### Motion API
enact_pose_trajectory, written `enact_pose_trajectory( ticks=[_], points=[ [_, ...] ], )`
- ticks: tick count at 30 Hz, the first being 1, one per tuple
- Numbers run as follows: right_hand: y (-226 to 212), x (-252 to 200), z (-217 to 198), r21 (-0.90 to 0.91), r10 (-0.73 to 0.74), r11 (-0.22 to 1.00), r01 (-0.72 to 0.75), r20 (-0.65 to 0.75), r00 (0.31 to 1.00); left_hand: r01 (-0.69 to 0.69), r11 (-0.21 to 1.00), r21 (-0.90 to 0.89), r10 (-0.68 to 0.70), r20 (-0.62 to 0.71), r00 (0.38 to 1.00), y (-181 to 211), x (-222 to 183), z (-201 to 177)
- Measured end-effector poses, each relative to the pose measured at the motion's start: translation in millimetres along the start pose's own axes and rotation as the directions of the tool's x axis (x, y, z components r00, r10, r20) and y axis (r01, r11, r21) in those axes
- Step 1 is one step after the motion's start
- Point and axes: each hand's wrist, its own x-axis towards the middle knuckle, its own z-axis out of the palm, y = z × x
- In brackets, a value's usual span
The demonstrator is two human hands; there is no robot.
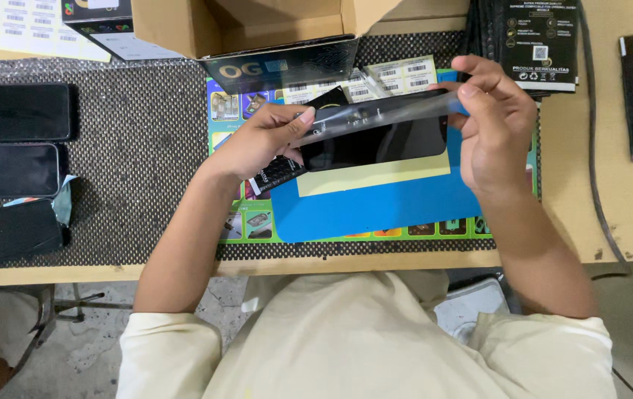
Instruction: The person picks up a mobile phone screen assembly, turns it over, and writes on the back with a pen before placing it back into a box with other screens.
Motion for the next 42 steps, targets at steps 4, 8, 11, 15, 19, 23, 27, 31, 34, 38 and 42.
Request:
enact_pose_trajectory(
  ticks=[4,8,11,15,19,23,27,31,34,38,42],
  points=[
    [0.1,-0.7,2.0,-0.007,0.007,1.0,-0.008,-0.027,1.0,0.001,0.999,-0.034,-0.001,-0.004,1.0,-0.9,0.8,0.1],
    [-2.5,-1.2,3.8,-0.068,-0.117,0.991,0.115,-0.017,0.993,-0.025,1.0,0.016,0.024,0.009,1.0,-0.4,1.7,1.7],
    [-1.2,-0.4,1.0,-0.129,-0.199,0.972,0.197,-0.006,0.98,-0.027,0.999,0.024,0.028,-0.01,1.0,-5.7,5.1,3.6],
    [-1.6,-1.5,-0.7,-0.105,-0.247,0.963,0.247,0.015,0.969,0.026,0.999,0.041,-0.023,-0.066,0.998,-5.7,5.4,6.5],
    [-0.4,1.4,-3.8,-0.126,-0.286,0.95,0.285,0.015,0.958,-0.025,0.999,0.029,0.028,-0.113,0.993,-0.2,3.5,13.4],
    [0.7,6.9,-8.1,-0.151,-0.315,0.938,0.311,-0.001,0.949,-0.177,0.984,-0.023,0.17,-0.186,0.968,-1.0,1.0,20.0],
    [0.3,13.0,-12.6,-0.193,-0.324,0.928,0.318,0.001,0.946,-0.236,0.959,0.155,0.27,-0.259,0.927,2.3,-4.0,24.4],
    [-1.2,18.3,-11.8,-0.186,-0.368,0.914,0.36,-0.009,0.93,-0.274,0.958,0.086,0.287,-0.282,0.916,5.8,-7.1,25.9],
    [-2.1,21.1,-16.1,0.023,-0.223,0.973,0.229,-0.154,0.963,-0.257,0.966,0.021,0.246,-0.364,0.898,0.8,-5.8,21.7],
    [11.2,18.2,-11.3,-0.176,-0.466,0.872,0.456,-0.018,0.885,-0.318,0.947,-0.044,0.276,-0.393,0.877,-4.5,0.3,27.6],
    [23.0,-2.7,22.5,-0.27,-0.385,0.808,0.524,0.431,0.816,-0.355,0.927,-0.12,0.287,-0.384,0.878,0.3,-2.3,45.2]
  ],
)
